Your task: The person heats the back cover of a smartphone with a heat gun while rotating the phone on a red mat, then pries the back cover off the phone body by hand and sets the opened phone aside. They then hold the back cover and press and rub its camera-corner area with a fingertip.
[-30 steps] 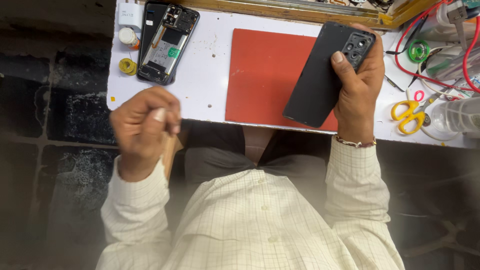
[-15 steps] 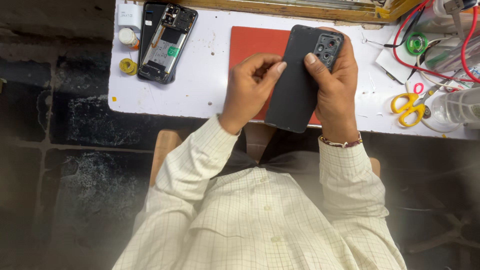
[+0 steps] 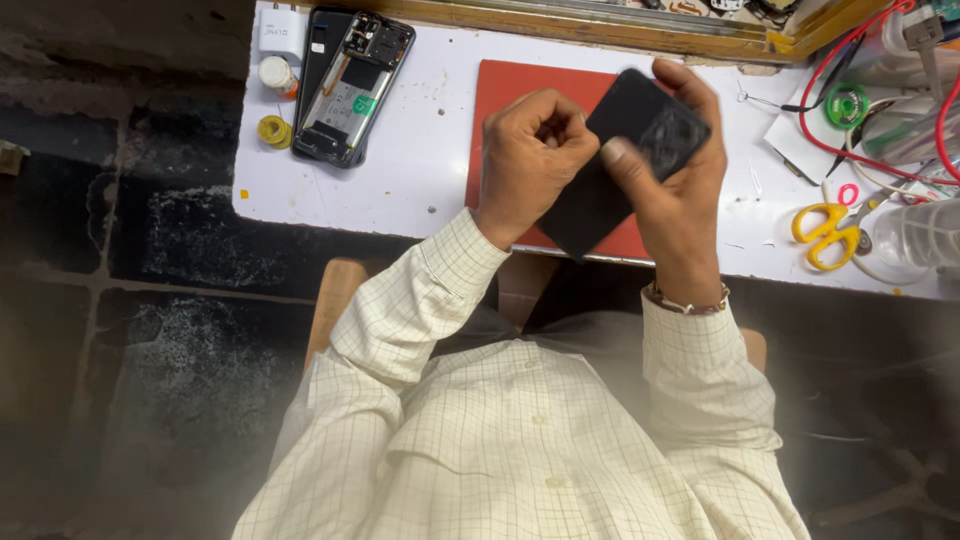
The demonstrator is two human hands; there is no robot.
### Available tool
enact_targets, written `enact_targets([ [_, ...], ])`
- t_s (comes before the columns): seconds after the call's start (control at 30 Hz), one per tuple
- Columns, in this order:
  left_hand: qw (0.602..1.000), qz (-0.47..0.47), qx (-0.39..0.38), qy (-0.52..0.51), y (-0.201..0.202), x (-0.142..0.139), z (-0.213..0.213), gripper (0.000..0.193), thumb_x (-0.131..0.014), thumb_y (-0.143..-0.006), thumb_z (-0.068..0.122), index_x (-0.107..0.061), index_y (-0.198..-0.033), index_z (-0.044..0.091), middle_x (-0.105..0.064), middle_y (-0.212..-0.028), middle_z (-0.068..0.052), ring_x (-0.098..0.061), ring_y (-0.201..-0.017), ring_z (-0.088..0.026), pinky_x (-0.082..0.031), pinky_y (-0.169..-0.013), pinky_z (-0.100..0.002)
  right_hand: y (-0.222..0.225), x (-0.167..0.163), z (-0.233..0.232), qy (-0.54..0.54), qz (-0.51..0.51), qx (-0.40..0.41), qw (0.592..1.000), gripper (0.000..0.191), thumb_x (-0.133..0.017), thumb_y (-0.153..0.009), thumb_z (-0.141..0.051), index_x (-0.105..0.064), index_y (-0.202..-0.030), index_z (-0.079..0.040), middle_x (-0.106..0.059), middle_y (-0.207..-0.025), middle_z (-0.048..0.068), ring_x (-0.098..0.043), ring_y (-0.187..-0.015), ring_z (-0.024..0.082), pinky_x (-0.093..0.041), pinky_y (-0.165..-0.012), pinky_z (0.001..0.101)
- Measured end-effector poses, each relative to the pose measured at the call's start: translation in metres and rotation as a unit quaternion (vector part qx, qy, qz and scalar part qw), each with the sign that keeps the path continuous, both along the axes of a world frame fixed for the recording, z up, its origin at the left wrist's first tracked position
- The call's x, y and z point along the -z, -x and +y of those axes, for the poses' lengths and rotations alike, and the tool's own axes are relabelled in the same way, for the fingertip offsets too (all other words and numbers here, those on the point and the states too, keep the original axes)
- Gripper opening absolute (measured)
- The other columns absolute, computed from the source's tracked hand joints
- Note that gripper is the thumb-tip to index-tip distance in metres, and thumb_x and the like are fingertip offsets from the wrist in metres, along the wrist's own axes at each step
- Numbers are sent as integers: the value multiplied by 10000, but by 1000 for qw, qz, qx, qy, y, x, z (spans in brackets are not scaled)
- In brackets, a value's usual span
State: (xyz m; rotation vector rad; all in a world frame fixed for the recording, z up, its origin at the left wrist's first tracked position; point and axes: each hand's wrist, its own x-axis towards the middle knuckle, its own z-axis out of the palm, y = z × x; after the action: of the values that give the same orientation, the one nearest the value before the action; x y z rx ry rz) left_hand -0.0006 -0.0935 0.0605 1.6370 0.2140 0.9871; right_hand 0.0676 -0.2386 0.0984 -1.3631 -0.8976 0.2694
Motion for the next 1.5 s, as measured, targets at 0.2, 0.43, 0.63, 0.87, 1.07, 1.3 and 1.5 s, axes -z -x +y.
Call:
enact_targets([
  [0.2,998,-5,45,45,-1,9,4,74,-660,-940,1,-651,-874,33,-637,-763,33,-540,-640,-26,-456,-571,-211,-1,9,-2,-11,92,0,996,463,-771,-1001,14,-504,-1379,11,-644,-1196,52,-633,-1083,94,-535,-1007,237],
  [0.43,960,0,222,171,18,17,4,137,-609,-1036,120,-636,-1134,28,-664,-963,11,-600,-858,-49,-511,-773,-245,-27,22,1,-104,207,27,972,388,-775,-959,25,-544,-1270,14,-685,-1143,73,-672,-1022,139,-569,-967,291],
  [0.63,997,43,-9,-62,10,19,-17,98,-557,-1077,103,-556,-1041,11,-635,-856,-129,-628,-728,-237,-507,-661,-368,-11,31,8,-93,146,48,984,356,-766,-1013,15,-537,-1285,-3,-682,-1113,55,-663,-985,118,-560,-928,262],
  [0.87,987,74,-118,-85,-4,27,-23,132,-511,-1075,136,-535,-985,42,-626,-763,-154,-655,-689,-369,-483,-599,-480,12,47,9,-30,90,43,995,368,-732,-1043,-49,-505,-1331,-15,-671,-1225,61,-667,-1108,131,-573,-1004,291],
  [1.07,960,150,25,-237,-6,33,22,293,-648,-1047,263,-573,-871,41,-657,-764,-132,-667,-715,-357,-479,-581,-478,16,47,-21,128,302,11,945,324,-567,-1067,-275,-632,-1057,42,-729,-877,118,-696,-692,163,-587,-611,291],
  [1.3,883,216,26,-417,17,29,27,465,-727,-928,473,-675,-1191,93,-573,-1268,-129,-588,-1138,-300,-481,-924,-491,27,58,-67,326,315,11,891,335,-571,-1034,-275,-671,-957,35,-703,-707,123,-649,-537,155,-525,-492,276],
  [1.5,846,270,121,-444,67,32,4,840,-845,-611,456,-636,-1289,6,-526,-1400,-201,-541,-1253,-363,-453,-1037,-514,13,49,-69,252,176,20,951,218,-716,-962,-163,-688,-1105,-1,-713,-935,108,-653,-781,175,-523,-661,292],
])
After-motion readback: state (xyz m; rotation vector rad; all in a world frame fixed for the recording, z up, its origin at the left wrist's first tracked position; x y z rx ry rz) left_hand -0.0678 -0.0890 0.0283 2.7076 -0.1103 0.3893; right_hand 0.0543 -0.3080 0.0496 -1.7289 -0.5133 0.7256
